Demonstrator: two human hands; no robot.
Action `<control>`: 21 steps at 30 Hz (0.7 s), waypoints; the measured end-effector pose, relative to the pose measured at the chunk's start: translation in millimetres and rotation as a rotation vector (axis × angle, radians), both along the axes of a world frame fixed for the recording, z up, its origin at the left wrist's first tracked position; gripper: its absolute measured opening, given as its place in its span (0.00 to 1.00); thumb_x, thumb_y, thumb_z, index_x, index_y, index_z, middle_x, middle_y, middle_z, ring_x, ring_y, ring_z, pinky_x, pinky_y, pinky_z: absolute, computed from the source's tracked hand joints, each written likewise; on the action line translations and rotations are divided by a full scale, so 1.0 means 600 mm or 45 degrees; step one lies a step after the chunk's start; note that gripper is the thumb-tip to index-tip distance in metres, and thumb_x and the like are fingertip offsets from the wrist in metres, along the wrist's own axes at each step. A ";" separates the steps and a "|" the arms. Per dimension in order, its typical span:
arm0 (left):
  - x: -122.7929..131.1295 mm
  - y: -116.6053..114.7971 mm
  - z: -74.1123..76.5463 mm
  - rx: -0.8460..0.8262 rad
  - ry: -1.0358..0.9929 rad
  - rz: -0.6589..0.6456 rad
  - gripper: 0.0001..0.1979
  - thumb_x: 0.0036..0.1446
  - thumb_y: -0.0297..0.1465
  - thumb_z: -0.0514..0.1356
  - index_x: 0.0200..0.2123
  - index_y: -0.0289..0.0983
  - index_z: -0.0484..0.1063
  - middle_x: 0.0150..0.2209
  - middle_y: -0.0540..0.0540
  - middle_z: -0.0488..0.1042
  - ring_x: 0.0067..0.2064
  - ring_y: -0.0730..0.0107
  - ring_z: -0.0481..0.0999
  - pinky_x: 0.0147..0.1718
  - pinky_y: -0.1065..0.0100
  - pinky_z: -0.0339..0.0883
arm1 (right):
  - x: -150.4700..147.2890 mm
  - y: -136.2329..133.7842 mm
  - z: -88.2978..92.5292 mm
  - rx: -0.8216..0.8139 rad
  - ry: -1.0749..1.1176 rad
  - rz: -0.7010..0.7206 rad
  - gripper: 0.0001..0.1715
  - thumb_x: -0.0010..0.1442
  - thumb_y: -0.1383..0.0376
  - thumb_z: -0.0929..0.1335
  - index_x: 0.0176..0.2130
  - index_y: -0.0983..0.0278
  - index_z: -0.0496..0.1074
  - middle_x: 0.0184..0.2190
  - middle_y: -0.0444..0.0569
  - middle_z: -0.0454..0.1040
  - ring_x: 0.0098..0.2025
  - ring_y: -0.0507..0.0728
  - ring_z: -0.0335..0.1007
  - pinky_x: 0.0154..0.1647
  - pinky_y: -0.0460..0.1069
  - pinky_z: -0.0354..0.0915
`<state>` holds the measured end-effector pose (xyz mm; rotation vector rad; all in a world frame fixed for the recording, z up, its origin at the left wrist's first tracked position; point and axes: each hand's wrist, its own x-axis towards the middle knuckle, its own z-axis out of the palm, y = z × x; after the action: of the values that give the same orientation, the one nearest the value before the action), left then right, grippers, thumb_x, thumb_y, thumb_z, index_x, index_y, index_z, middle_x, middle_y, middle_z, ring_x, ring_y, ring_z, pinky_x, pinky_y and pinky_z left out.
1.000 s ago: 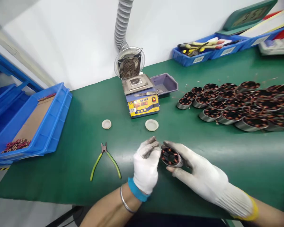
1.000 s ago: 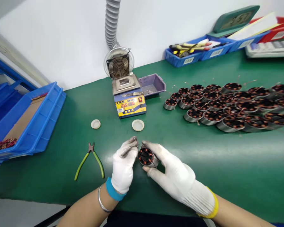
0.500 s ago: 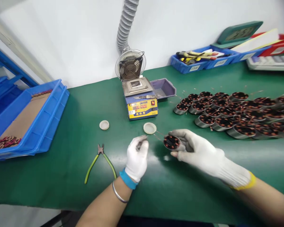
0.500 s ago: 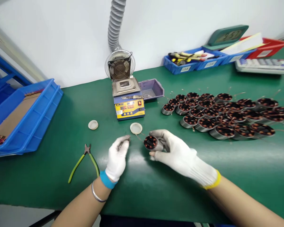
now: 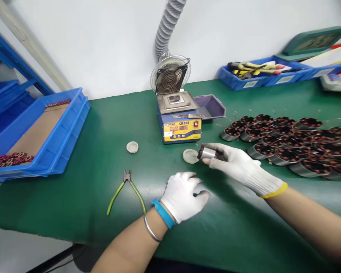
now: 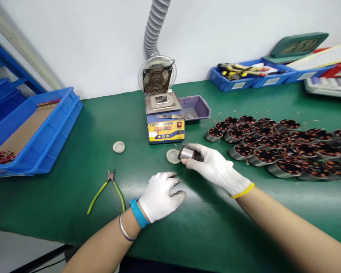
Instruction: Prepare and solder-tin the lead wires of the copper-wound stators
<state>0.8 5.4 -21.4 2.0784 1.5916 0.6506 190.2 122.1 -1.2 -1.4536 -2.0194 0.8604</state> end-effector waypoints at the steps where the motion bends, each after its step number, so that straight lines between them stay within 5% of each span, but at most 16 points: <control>1: 0.000 0.000 0.000 0.017 0.016 -0.007 0.16 0.62 0.41 0.65 0.49 0.39 0.83 0.56 0.40 0.82 0.54 0.50 0.82 0.56 0.51 0.78 | -0.002 -0.003 0.007 0.049 -0.041 -0.020 0.35 0.60 0.54 0.73 0.63 0.62 0.74 0.49 0.56 0.84 0.48 0.68 0.83 0.49 0.62 0.80; 4: 0.001 -0.001 0.000 0.036 0.036 -0.016 0.15 0.63 0.40 0.65 0.48 0.40 0.83 0.56 0.41 0.82 0.53 0.51 0.83 0.55 0.52 0.79 | -0.011 -0.005 0.026 0.292 -0.243 -0.039 0.34 0.60 0.56 0.72 0.63 0.60 0.75 0.56 0.59 0.80 0.54 0.74 0.78 0.53 0.66 0.75; 9: 0.000 -0.001 0.001 0.022 -0.016 -0.007 0.20 0.63 0.40 0.64 0.54 0.37 0.81 0.56 0.40 0.82 0.56 0.49 0.82 0.58 0.51 0.77 | -0.029 0.003 0.034 0.880 -0.989 0.380 0.24 0.68 0.67 0.65 0.58 0.60 0.80 0.51 0.60 0.81 0.44 0.66 0.77 0.38 0.56 0.65; 15: 0.003 -0.003 0.000 0.001 -0.029 0.009 0.24 0.62 0.40 0.64 0.59 0.36 0.78 0.59 0.38 0.80 0.58 0.48 0.80 0.61 0.50 0.75 | -0.025 0.004 0.030 1.094 -1.065 0.431 0.23 0.72 0.68 0.63 0.60 0.59 0.79 0.51 0.58 0.82 0.44 0.63 0.74 0.41 0.55 0.59; 18: 0.006 -0.006 0.000 -0.003 0.015 -0.005 0.23 0.62 0.39 0.63 0.57 0.35 0.79 0.60 0.38 0.80 0.58 0.48 0.80 0.60 0.48 0.75 | -0.031 0.022 0.074 1.052 -1.079 0.367 0.24 0.71 0.67 0.63 0.61 0.60 0.77 0.54 0.59 0.79 0.46 0.65 0.72 0.42 0.56 0.59; 21: 0.006 -0.005 -0.002 -0.006 0.082 0.015 0.23 0.61 0.39 0.64 0.56 0.35 0.79 0.63 0.36 0.77 0.61 0.45 0.77 0.62 0.45 0.74 | -0.060 0.073 0.150 0.885 -1.095 0.268 0.26 0.72 0.64 0.62 0.66 0.61 0.73 0.60 0.63 0.75 0.51 0.68 0.69 0.45 0.58 0.59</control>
<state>4.4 2.5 -22.7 2.1074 1.6402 0.5894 154.0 165.6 89.0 -1.2868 -2.6967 -0.5157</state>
